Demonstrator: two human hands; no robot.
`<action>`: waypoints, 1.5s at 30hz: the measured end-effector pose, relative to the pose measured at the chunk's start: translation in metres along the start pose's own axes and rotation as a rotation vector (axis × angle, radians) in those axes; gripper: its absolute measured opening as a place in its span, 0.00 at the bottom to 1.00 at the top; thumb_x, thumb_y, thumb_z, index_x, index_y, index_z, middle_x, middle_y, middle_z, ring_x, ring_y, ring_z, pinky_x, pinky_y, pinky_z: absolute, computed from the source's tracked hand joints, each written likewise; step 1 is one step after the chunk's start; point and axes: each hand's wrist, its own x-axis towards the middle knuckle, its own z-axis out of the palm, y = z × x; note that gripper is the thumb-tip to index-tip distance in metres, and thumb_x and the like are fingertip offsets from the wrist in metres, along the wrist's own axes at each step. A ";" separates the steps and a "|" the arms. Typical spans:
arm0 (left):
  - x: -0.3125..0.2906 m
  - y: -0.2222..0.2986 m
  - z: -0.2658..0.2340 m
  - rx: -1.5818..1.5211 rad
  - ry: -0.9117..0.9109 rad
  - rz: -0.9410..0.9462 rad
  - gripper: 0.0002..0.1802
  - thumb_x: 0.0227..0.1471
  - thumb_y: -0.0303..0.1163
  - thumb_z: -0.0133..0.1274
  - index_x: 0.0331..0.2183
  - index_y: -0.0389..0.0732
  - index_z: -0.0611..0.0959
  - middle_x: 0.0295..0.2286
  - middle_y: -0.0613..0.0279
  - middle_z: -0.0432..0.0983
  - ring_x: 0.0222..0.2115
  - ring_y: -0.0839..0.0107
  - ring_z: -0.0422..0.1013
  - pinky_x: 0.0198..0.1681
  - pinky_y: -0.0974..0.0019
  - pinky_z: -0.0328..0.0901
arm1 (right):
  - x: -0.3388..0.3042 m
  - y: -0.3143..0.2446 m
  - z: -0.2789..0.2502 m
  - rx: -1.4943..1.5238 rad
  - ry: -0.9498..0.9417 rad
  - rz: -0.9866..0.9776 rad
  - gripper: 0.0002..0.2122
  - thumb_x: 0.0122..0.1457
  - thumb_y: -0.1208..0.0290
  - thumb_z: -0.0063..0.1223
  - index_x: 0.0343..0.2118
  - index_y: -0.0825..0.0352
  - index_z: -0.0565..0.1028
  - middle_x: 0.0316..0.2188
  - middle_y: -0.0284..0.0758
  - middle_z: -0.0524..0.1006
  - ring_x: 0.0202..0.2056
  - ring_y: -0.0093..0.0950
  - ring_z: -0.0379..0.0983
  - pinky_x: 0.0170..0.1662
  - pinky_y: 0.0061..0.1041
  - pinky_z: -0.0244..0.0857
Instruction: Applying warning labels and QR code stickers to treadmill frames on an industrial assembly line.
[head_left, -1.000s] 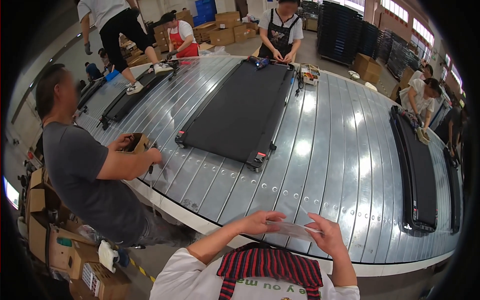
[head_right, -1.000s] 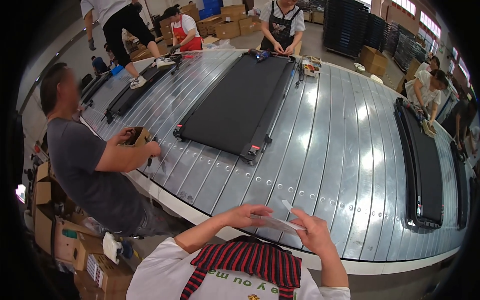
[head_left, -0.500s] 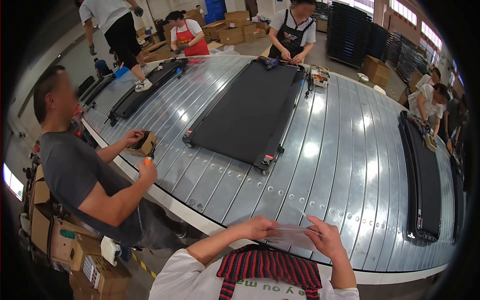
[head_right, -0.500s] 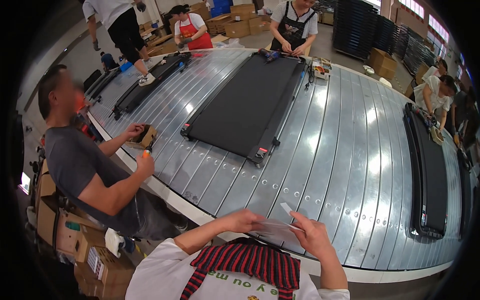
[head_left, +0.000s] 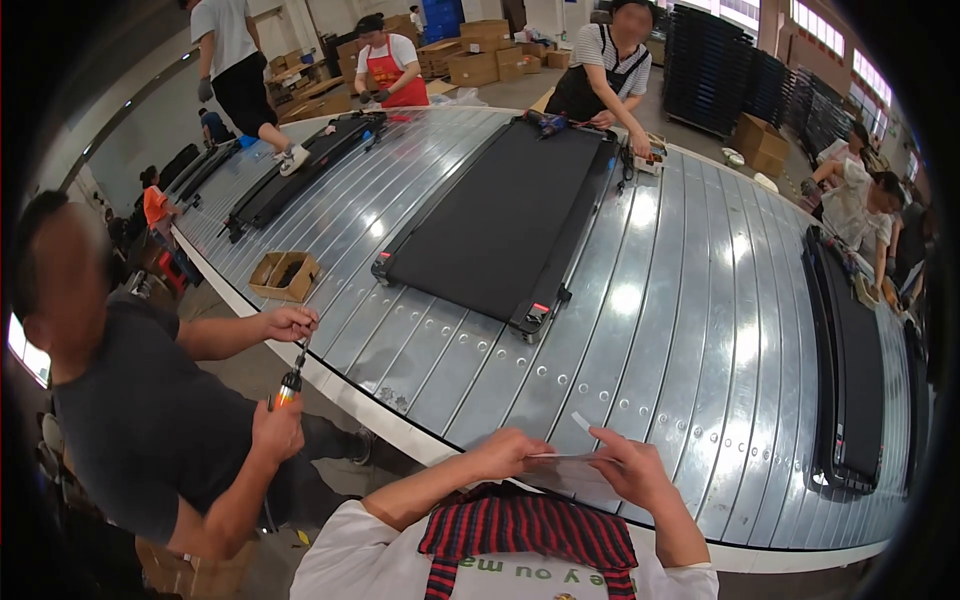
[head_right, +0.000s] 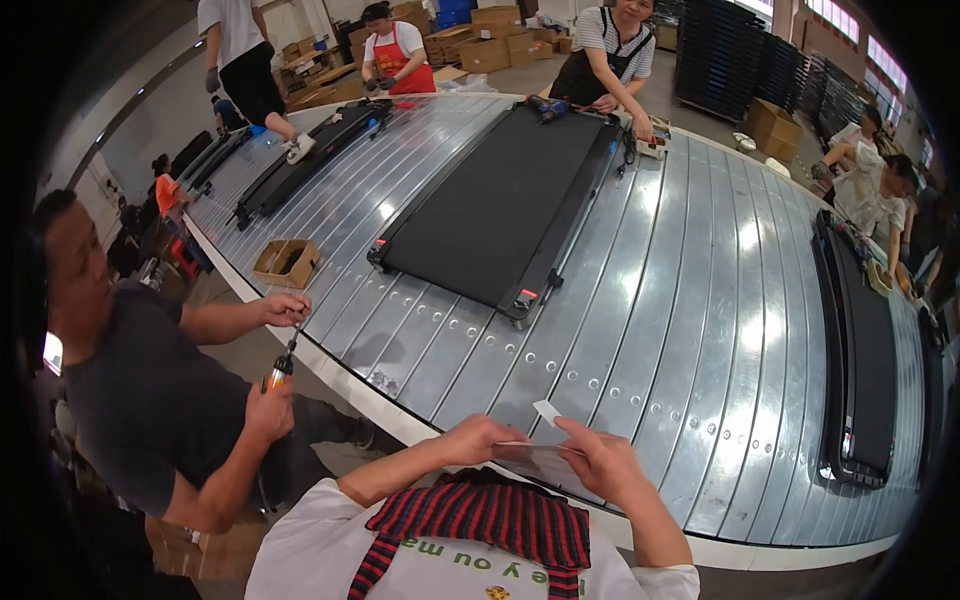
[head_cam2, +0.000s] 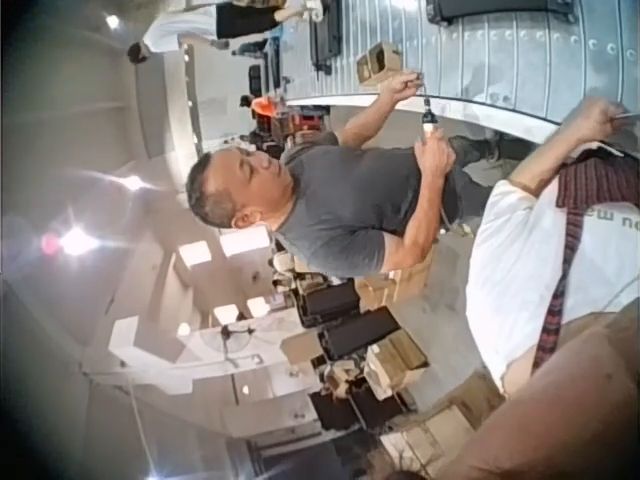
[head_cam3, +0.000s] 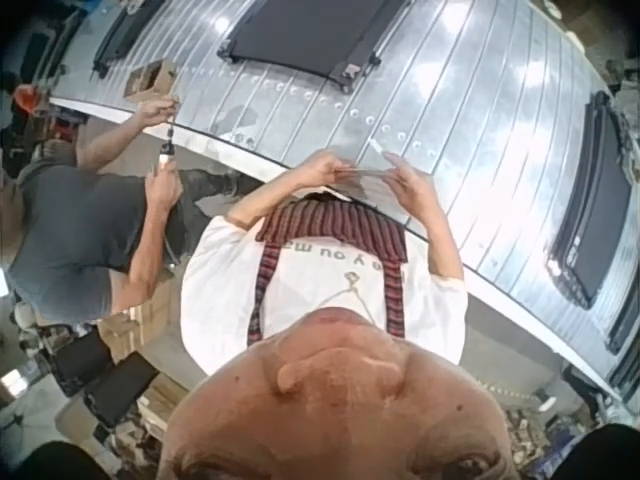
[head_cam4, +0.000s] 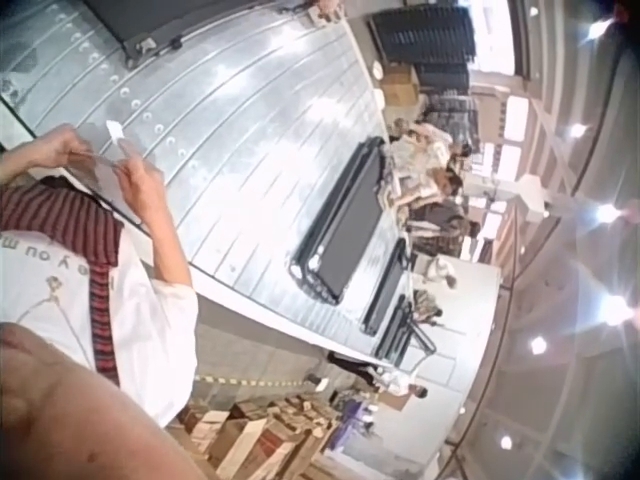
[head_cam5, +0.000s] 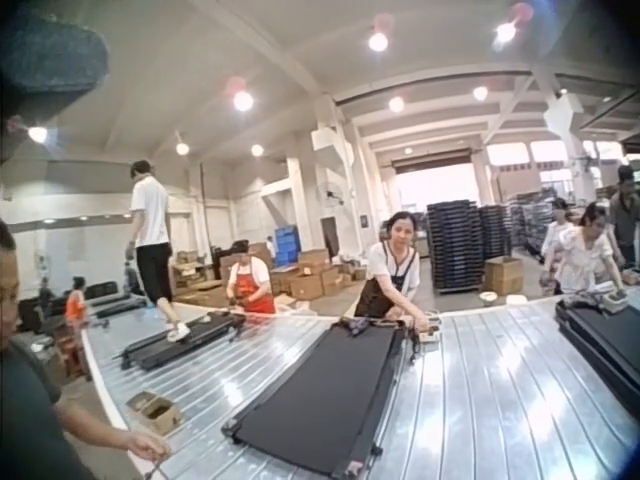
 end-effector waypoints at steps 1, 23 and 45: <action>-0.003 0.000 0.002 0.002 0.002 -0.003 0.13 0.43 0.30 0.47 0.36 0.46 0.76 0.26 0.54 0.73 0.26 0.53 0.68 0.28 0.58 0.62 | -0.001 0.001 0.001 0.022 -0.007 -0.018 0.24 0.41 0.81 0.56 0.44 0.60 0.65 0.22 0.34 0.75 0.25 0.32 0.73 0.27 0.25 0.67; -0.097 0.047 0.033 0.096 0.345 -0.197 0.13 0.41 0.28 0.47 0.35 0.45 0.77 0.27 0.56 0.74 0.26 0.59 0.71 0.30 0.65 0.66 | -0.018 -0.019 0.007 0.304 -0.062 0.048 0.23 0.40 0.82 0.57 0.42 0.65 0.66 0.18 0.31 0.75 0.21 0.20 0.71 0.24 0.16 0.62; -0.160 0.104 0.103 -0.082 0.215 -0.009 0.18 0.35 0.21 0.49 0.34 0.46 0.77 0.27 0.58 0.74 0.29 0.59 0.71 0.29 0.63 0.66 | -0.122 -0.075 0.020 0.626 -0.040 0.120 0.12 0.50 0.77 0.46 0.40 0.70 0.68 0.20 0.33 0.75 0.23 0.20 0.71 0.27 0.17 0.64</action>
